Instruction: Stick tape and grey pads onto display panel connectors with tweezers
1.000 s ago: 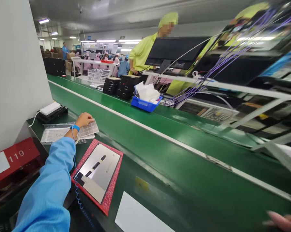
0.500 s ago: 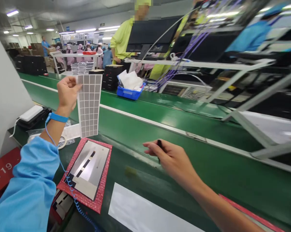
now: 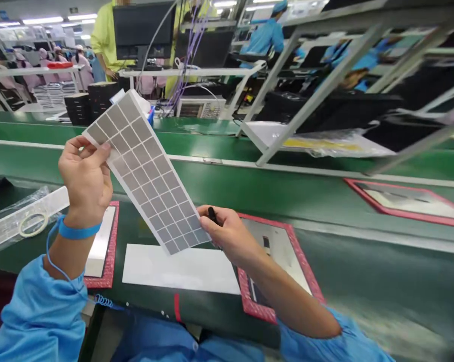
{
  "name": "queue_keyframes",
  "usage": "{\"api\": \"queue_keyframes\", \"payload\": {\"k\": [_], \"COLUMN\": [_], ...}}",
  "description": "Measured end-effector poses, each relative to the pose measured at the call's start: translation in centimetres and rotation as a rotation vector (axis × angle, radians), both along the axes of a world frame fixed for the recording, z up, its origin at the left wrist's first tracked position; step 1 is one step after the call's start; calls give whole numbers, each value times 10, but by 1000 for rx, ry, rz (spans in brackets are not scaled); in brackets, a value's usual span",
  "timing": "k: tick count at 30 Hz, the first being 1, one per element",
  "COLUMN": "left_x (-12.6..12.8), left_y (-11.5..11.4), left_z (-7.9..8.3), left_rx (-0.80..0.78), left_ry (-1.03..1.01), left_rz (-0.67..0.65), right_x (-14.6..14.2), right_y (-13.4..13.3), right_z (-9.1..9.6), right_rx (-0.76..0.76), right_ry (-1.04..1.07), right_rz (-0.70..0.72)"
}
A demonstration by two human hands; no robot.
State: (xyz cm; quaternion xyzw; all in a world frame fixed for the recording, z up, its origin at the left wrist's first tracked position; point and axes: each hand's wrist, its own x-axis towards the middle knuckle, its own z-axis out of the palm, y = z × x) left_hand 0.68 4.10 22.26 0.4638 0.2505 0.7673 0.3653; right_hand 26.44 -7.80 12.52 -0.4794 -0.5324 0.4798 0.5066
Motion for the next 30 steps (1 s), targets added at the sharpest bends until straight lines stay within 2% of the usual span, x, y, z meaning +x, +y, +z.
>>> {"api": "queue_keyframes", "payload": {"k": [3,6,9,12,13,15,17,18,20,22,24,27,29,30], "left_x": [25,26,5,-15,-17,-10,9,22,50,79,104,128,133,132], "left_y": [-29,-64,-102,-139,-150,-169,-181,-186,-191,-194,-198,-205,-209,-210], "left_z": [-23,-50,-82,-105,-110,-118,-124,-128,-134,-140,-143,-144,-144,-144], "left_rx": [-118,-322,-609,-820,-825,-689,-439,-314,-141,-108,-179,-365,-453,-477], "left_ry": [-11,144,482,1076,1316,1707,1820,1789,1649,1475,1318,1162,1141,1143], "left_rz": [-28,-13,-11,73,155,358,477,458,288,63,-162,-499,-613,-630], "right_x": [31,70,103,108,104,92,82,79,76,71,59,28,9,3], "right_y": [-35,-55,-56,-41,-34,-20,-11,-10,-17,-34,-58,-93,-110,-115], "right_z": [-8,-15,-30,-52,-59,-68,-72,-72,-67,-59,-52,-51,-57,-62], "right_rx": [-52,-111,-211,-220,-204,-178,-169,-166,-120,-32,42,91,152,181], "right_ry": [3,-84,-264,-561,-649,-759,-791,-815,-834,-674,-279,388,636,672], "right_rz": [-136,-193,-56,126,158,179,169,161,70,-119,-299,-392,-435,-455]}}
